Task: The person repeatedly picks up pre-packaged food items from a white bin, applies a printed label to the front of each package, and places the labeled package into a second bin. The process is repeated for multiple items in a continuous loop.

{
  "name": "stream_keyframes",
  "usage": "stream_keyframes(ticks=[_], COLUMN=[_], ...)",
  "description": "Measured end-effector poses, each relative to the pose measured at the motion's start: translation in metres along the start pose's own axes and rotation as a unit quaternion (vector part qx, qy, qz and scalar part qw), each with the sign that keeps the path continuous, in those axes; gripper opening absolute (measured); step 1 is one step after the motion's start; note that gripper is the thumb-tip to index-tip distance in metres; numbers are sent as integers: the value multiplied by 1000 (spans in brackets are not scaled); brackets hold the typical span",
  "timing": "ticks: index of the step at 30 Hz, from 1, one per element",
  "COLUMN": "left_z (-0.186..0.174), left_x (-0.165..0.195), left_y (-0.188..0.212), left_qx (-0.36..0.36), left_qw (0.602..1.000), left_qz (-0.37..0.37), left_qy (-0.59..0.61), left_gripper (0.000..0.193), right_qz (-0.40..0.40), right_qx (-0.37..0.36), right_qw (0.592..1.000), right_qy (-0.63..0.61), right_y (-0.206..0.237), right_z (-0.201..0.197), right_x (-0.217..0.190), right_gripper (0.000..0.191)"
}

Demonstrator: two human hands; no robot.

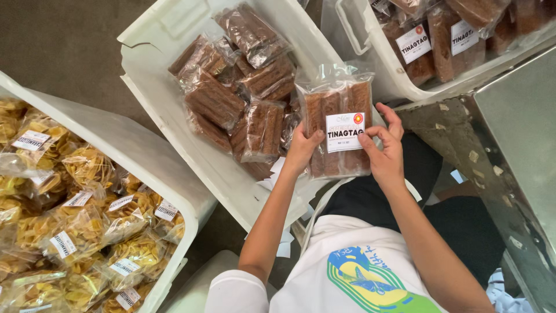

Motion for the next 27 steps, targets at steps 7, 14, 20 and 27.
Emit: stream_keyframes(ticks=[7,14,20,27], left_z=[6,32,195,247], left_x=[13,31,51,98], left_y=[-2,-180,-286,-169], left_qx=[49,150,-179,-198], left_qw=[998,974,976,957], left_qz=[-30,113,-1,202], left_qy=[-31,130,-124,-64], left_gripper=[52,60,63,36], right_qz=[-3,-65,87,173], right_qx=[-10,28,289,343], right_qw=[941,967,904,851], right_qy=[338,245,304,359], right_y=[-7,66,135,100], right_z=[-2,-92,-257,-425], right_x=[-38,-97,-71,27], right_gripper=[29,12,11,53])
Point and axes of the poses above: each hand's wrist, its own y-axis away from the middle knuckle, its own z-axis out of the palm, x = y × z, the point moved 7 cm from there along -y, towards the middle knuckle, and after that the axes turned 11 degrees about -x, right-handed, at the moved point
